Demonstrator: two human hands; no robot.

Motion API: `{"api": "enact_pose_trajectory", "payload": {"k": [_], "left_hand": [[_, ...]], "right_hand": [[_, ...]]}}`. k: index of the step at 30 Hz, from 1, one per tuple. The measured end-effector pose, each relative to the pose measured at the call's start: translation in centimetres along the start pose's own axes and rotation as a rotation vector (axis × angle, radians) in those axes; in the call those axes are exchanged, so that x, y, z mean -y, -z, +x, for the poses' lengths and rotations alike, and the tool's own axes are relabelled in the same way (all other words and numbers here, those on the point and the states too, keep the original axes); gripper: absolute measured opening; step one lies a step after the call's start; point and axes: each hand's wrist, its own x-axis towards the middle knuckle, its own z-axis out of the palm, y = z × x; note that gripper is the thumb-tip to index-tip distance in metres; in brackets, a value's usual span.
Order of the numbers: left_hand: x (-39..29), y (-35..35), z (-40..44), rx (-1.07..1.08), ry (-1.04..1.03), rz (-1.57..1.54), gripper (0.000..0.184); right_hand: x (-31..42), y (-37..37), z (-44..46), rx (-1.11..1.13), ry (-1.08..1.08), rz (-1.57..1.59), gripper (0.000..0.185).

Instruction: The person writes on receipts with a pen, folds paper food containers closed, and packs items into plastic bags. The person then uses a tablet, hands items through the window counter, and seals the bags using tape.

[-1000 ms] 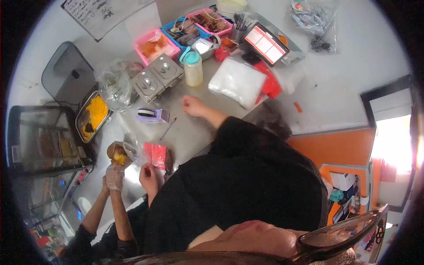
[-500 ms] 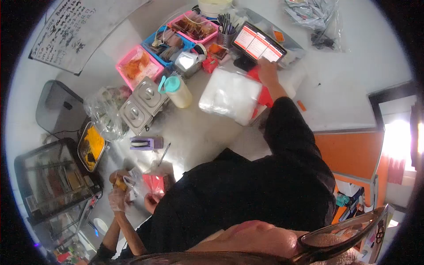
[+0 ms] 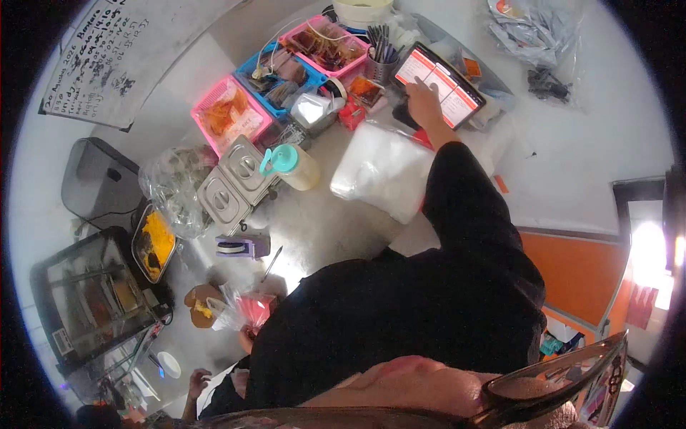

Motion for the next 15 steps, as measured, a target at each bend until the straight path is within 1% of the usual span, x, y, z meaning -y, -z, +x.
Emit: {"api": "enact_pose_trajectory", "payload": {"k": [2, 4, 6, 9, 10, 13, 15], "left_hand": [[0.2, 0.1, -0.1, -0.003, -0.025, 0.111, 0.027], [-2.3, -0.1, 0.3, -0.042, 0.056, -0.093, 0.025], [-2.5, -0.8, 0.1, -0.103, 0.066, -0.223, 0.025], [-3.5, -1.9, -0.3, -0.179, -0.009, -0.285, 0.026], [-6.4, -1.4, -0.5, -0.174, -0.020, -0.291, 0.027], [-9.2, -0.4, -0.3, -0.104, -0.049, -0.352, 0.029], [-9.4, -0.5, -0.6, -0.091, -0.046, -0.346, 0.030]], "right_hand": [[-0.2, -0.1, 0.1, -0.018, -0.001, -0.001, 0.028], [-0.5, -0.7, 0.2, -0.031, 0.010, 0.003, 0.027], [-0.6, -0.7, 0.3, -0.028, 0.032, 0.006, 0.027], [-0.4, -0.8, 0.5, -0.059, 0.054, -0.013, 0.025], [-0.3, -0.7, 0.5, -0.076, 0.058, -0.023, 0.025], [0.3, -0.1, 0.8, 0.064, 0.051, 0.053, 0.021], [0.4, -0.7, 0.5, 0.056, 0.110, 0.068, 0.018]]}}
